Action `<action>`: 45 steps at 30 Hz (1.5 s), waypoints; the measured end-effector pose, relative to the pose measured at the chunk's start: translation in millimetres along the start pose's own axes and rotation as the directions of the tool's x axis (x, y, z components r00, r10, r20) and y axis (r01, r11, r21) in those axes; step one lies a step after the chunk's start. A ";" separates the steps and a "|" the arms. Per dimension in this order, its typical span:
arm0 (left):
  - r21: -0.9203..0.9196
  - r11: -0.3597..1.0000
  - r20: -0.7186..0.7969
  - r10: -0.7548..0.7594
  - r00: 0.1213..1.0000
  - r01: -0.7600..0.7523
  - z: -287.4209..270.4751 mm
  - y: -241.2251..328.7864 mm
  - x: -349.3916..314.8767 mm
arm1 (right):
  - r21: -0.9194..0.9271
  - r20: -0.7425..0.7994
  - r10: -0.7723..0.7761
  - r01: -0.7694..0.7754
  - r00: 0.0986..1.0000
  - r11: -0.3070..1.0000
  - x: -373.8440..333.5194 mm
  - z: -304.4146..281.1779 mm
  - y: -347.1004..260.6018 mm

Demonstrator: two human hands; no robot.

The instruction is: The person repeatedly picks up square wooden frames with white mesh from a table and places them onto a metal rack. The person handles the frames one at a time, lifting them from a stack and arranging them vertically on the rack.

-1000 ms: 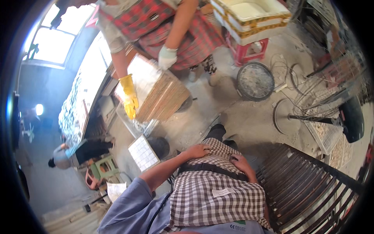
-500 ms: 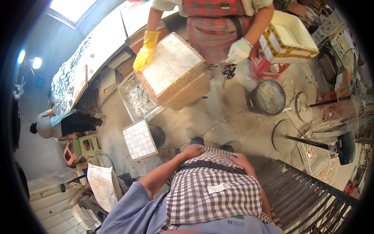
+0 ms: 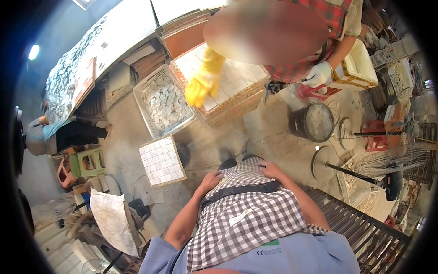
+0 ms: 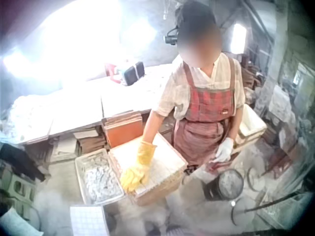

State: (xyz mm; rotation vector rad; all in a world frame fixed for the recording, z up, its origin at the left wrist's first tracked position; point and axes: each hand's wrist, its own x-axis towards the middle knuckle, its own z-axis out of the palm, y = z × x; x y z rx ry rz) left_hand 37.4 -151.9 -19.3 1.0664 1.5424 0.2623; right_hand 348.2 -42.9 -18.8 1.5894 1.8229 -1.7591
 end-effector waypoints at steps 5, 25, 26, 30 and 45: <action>-0.066 0.989 0.076 -0.130 0.989 0.135 -16.9 0.0 2.2 | -0.135 0.018 -0.180 0.181 0.983 0.974 38.7 -15.7 -14.4; -0.925 0.262 0.059 -0.615 0.787 0.275 -35.8 -40.7 -21.6 | 0.443 0.102 0.105 -0.140 0.989 0.886 48.0 -73.8 -47.4; -0.900 0.320 0.042 -0.612 0.790 0.295 -31.7 -46.6 -19.8 | 0.493 0.085 0.111 -0.138 0.990 0.859 48.4 -75.4 -50.1; -0.667 0.581 0.012 -0.617 0.787 0.466 -15.7 -68.3 1.7 | 0.172 0.046 0.139 -0.145 0.989 0.974 53.0 -65.8 -41.1; -0.243 0.930 -0.446 -0.360 0.819 0.277 -63.0 -39.8 22.5 | 0.101 -0.334 0.319 -0.303 0.887 0.948 70.0 -63.3 23.6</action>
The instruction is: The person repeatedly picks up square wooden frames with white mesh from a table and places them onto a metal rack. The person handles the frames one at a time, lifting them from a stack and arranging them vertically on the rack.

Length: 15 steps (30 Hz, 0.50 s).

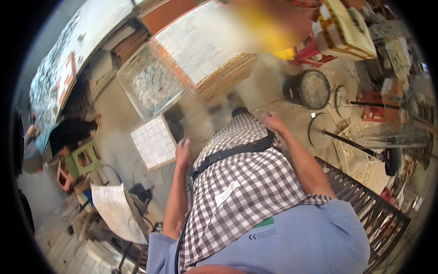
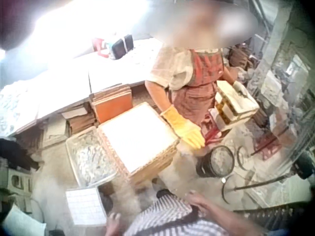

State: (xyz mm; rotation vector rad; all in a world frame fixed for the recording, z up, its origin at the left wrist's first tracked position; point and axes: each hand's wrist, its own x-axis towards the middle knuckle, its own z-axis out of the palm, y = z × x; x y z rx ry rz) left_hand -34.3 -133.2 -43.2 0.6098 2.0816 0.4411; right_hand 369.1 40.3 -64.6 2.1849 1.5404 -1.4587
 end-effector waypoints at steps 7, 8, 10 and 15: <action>-0.436 0.892 -0.112 0.081 0.990 -0.123 -14.0 113.3 7.2 | -0.026 -0.486 -0.364 0.403 0.794 0.915 -2.6 -48.7 -103.2; -0.490 0.860 -0.122 0.093 0.988 -0.141 -13.0 126.5 4.6 | -0.076 -0.526 -0.411 0.440 0.744 0.895 6.6 -54.4 -110.7; -0.478 0.840 -0.208 0.173 0.963 -0.254 -11.8 144.4 -5.3 | -0.131 -0.578 -0.479 0.504 0.661 0.854 18.9 -64.0 -127.5; -0.173 0.939 -0.317 0.233 0.920 -0.297 -1.0 160.1 0.2 | 0.009 -0.525 -0.501 0.593 0.688 0.805 36.3 -78.3 -185.9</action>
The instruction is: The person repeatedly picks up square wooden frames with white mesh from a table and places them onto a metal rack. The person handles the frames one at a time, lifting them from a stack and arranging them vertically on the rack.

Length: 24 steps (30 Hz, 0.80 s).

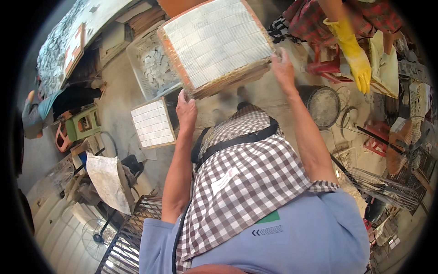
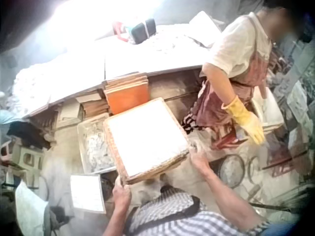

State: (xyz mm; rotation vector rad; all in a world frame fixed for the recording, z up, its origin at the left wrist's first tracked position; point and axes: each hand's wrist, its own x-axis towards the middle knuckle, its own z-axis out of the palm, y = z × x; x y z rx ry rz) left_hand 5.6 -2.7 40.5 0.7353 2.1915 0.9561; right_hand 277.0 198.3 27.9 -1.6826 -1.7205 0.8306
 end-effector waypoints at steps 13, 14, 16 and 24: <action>0.115 0.991 -0.174 -0.042 0.984 0.063 2.2 10.9 -3.4 | 0.109 0.132 0.096 -0.110 0.987 0.988 -6.8 6.9 -20.3; 0.006 0.993 -0.181 -0.111 0.977 0.114 1.4 9.3 1.0 | 0.094 0.133 0.113 -0.126 0.985 0.988 -6.7 6.1 -22.2; -0.210 0.955 -0.175 -0.248 0.953 0.210 -0.6 4.0 9.9 | 0.065 0.136 0.147 -0.157 0.980 0.986 -8.1 2.6 -28.2; -0.416 0.834 -0.100 -0.438 0.893 0.362 -14.8 -8.3 20.0 | 0.107 0.107 0.288 -0.299 0.951 0.948 -10.0 -1.3 -27.7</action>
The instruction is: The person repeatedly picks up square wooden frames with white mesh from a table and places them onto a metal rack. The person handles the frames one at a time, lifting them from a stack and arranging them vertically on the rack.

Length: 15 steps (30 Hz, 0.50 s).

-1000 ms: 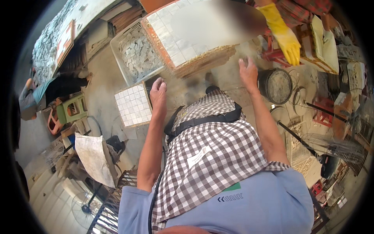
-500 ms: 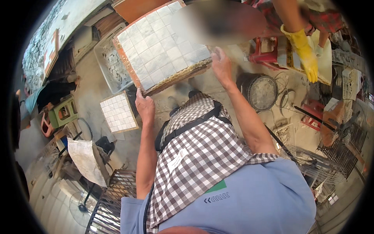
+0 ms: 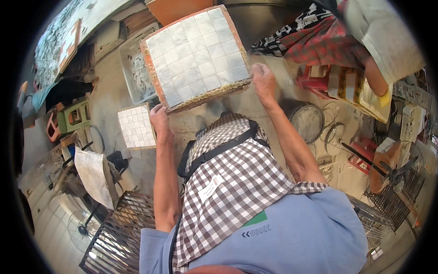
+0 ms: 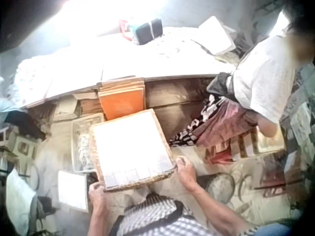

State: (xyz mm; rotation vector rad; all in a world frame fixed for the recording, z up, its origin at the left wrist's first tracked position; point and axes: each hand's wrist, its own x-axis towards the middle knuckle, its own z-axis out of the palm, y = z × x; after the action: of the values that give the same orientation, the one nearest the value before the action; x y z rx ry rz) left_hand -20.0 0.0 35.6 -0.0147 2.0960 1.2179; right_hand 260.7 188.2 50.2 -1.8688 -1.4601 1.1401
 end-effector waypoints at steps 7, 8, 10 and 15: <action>-0.018 0.999 -0.035 -0.029 0.999 0.028 -3.5 -7.8 10.4 | 0.008 0.036 -0.003 0.003 0.999 1.000 6.6 1.4 4.2; -0.014 1.000 -0.041 -0.021 0.999 0.021 -3.8 -8.8 9.9 | -0.007 0.040 -0.010 0.010 0.999 1.000 6.6 1.5 6.1; -0.044 0.999 -0.053 -0.018 0.998 0.015 -4.9 -10.4 11.3 | -0.034 0.046 -0.021 0.022 0.999 0.999 7.8 1.5 10.8; -0.132 0.990 -0.080 -0.056 0.995 0.045 -11.3 -11.7 10.2 | 0.012 -0.028 -0.099 0.099 0.995 0.995 4.2 0.4 3.0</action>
State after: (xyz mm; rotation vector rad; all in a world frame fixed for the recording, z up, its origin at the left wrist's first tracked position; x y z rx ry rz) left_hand -30.1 -12.0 24.4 -0.1803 2.0707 1.3422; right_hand 262.3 191.2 46.3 -1.7751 -1.5083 1.0709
